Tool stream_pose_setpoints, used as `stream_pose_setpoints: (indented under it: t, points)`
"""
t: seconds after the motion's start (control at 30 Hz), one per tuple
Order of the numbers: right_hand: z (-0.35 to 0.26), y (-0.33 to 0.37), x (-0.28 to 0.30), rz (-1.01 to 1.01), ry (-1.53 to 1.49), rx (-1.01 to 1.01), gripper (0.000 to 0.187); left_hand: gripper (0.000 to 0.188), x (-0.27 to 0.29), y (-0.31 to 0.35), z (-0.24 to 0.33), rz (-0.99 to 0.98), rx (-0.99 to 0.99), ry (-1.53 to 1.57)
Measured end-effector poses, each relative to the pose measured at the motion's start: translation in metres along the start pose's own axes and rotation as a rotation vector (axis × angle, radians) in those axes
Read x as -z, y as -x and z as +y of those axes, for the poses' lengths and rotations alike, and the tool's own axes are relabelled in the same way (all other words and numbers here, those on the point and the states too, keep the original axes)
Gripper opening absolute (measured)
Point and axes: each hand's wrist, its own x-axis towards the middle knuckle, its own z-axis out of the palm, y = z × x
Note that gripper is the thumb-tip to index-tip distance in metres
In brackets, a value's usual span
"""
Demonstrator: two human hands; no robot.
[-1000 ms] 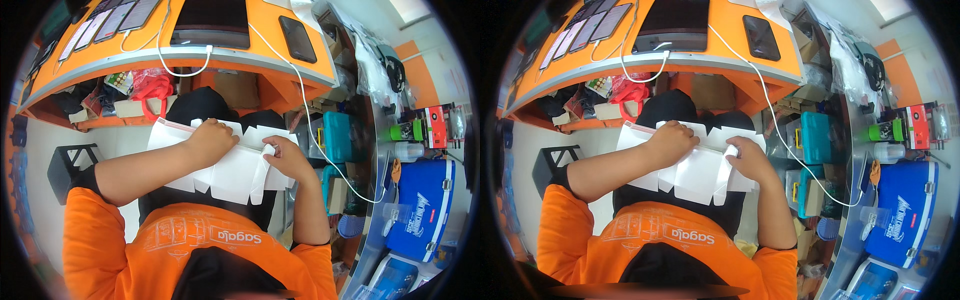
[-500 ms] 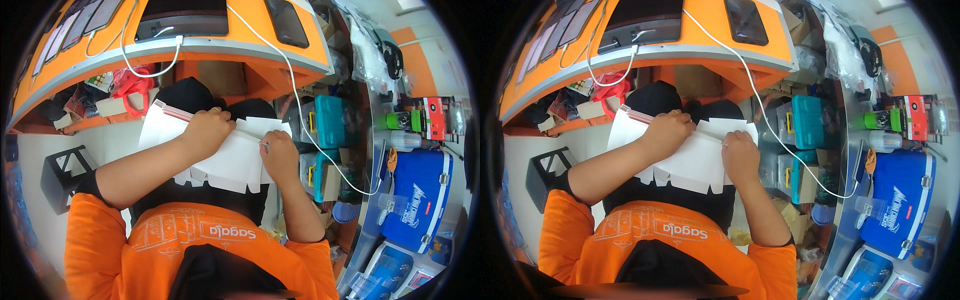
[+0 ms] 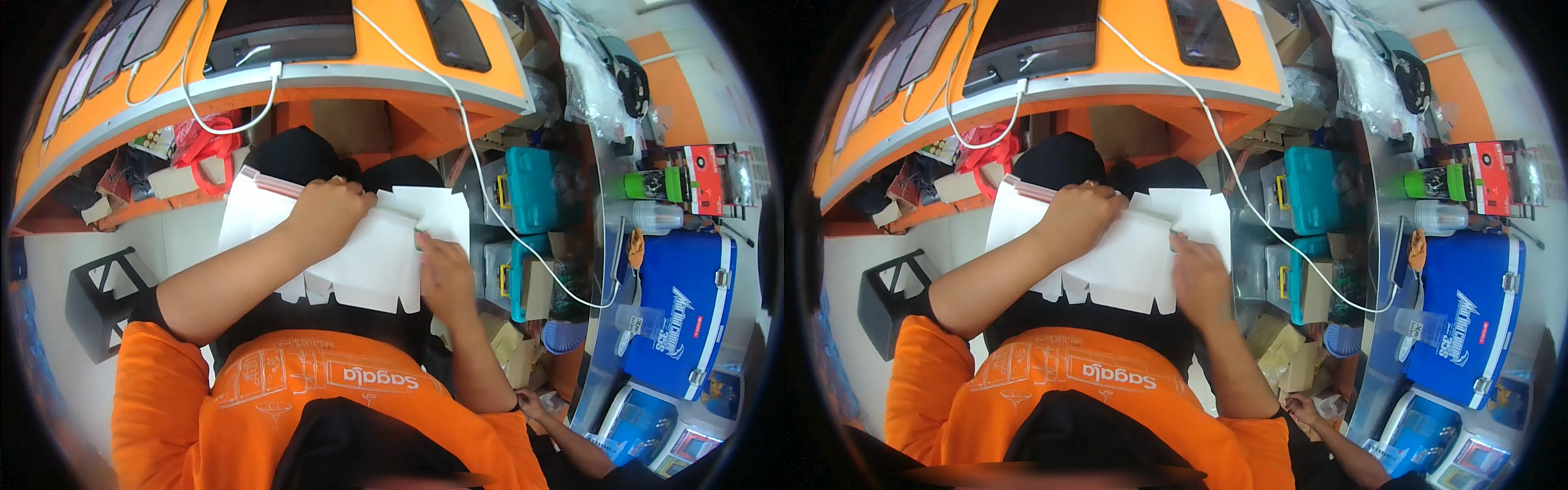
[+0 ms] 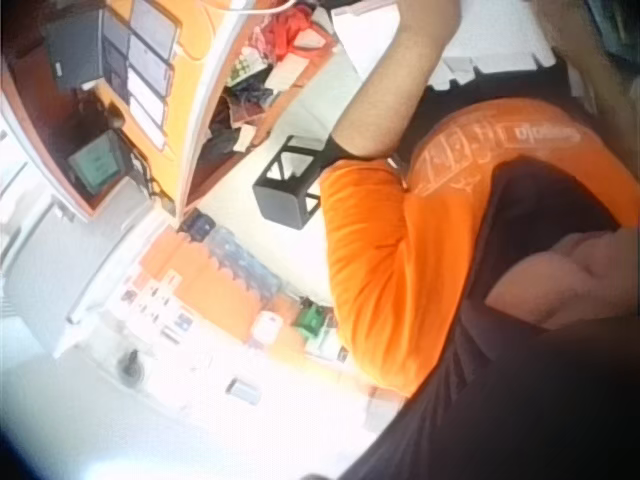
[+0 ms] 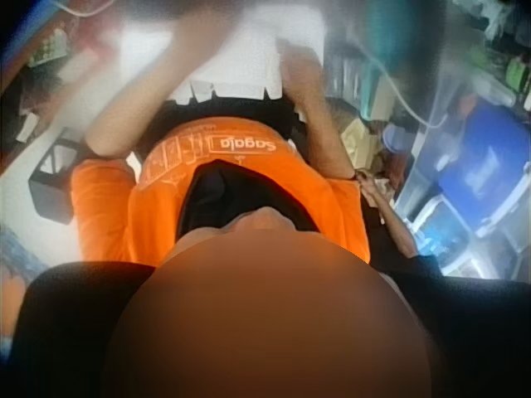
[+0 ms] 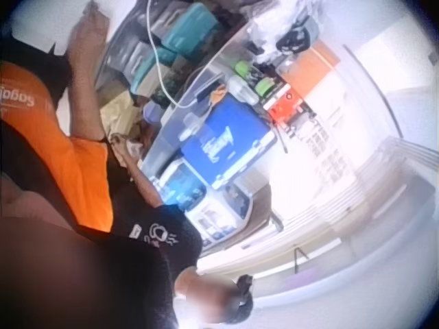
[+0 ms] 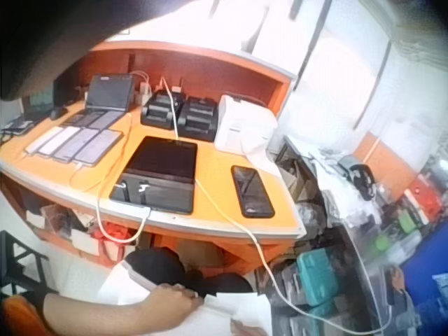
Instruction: The person assembles a flat-packed cardboard box by folding and tucking its flaps into place. They handle the box with both hands, aligning edges and securing tabs to form a finished rectangular container.
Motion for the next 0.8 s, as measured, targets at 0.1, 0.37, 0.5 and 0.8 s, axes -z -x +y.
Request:
stream_pose_setpoints:
  t: [0.1, 0.37, 0.5, 0.8]
  points:
    - [0.01, -0.003, 0.029, 0.083, -0.707, -0.294, 0.049, 0.016, 0.029, 0.011, 0.009, 0.073, 0.018, 0.1]
    - [-0.043, 0.0, 0.044, 0.092, -0.3, -0.184, 0.029, 0.02, 0.085, 0.038, 0.05, 0.333, 0.086, 0.052]
    - [-0.088, -0.003, 0.034, 0.175, 0.26, -0.175, 0.035, 0.021, 0.083, 0.038, 0.049, 0.348, 0.146, 0.029]
    - [-0.083, 0.005, 0.047, 0.136, -0.3, -0.144, 0.028, 0.058, 0.118, 0.081, 0.002, 0.384, 0.144, 0.102]
